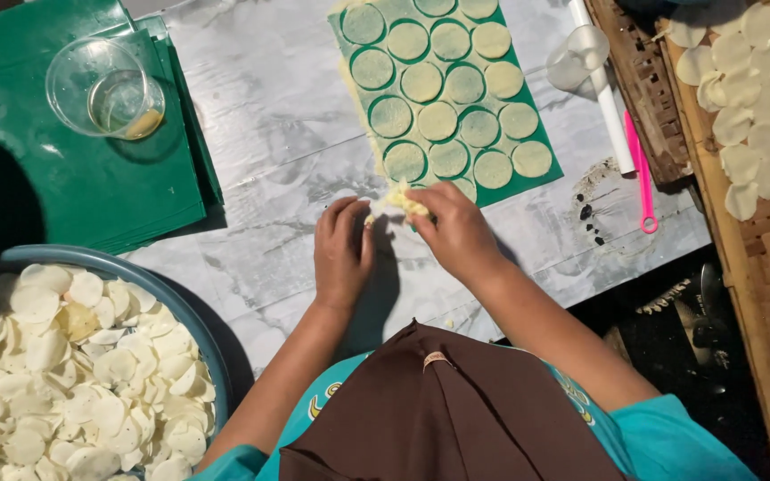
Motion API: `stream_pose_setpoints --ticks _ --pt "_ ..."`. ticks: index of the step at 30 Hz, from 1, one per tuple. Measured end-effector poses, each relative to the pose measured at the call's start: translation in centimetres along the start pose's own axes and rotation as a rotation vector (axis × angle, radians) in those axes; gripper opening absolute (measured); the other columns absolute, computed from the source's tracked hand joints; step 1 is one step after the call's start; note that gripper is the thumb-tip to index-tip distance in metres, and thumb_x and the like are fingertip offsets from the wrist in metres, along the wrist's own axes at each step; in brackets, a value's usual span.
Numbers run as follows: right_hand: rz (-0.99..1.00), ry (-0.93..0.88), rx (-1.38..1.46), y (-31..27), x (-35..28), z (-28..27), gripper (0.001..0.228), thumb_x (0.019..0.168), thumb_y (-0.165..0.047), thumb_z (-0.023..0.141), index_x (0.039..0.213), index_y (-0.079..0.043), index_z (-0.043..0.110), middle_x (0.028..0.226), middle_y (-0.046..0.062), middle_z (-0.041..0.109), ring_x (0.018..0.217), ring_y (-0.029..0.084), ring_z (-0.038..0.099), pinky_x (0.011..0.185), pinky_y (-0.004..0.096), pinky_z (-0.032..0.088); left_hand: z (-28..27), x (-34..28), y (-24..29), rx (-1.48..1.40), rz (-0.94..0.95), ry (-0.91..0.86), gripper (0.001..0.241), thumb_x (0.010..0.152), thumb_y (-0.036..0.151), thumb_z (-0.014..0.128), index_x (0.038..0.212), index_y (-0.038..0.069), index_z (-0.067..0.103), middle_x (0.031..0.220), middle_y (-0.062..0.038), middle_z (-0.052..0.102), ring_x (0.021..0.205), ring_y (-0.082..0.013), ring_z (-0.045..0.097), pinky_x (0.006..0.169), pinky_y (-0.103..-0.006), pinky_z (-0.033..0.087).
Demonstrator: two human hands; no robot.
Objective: Rolling out dough on a mat and cutting it into small uniform circles using a round cutter tool.
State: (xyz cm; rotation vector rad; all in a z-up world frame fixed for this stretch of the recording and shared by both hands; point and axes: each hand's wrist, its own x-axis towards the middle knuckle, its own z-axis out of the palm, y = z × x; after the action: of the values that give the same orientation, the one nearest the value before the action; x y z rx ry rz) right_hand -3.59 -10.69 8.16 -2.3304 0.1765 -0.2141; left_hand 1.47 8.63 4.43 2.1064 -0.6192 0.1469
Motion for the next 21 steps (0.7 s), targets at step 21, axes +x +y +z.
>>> stream_pose_setpoints --ticks 21 --pt "-0.572 -0.156 -0.593 2.3 11.4 4.6 0.018 0.083 -0.021 0.070 0.099 -0.014 0.065 0.091 0.007 0.057 0.090 0.030 0.063 0.073 0.039 0.053 0.8 0.6 -0.9 0.125 0.023 0.069 0.039 0.091 0.012 0.066 0.130 0.014 0.062 0.129 -0.012 0.059 0.121 -0.0338 0.061 0.099 -0.0463 0.050"
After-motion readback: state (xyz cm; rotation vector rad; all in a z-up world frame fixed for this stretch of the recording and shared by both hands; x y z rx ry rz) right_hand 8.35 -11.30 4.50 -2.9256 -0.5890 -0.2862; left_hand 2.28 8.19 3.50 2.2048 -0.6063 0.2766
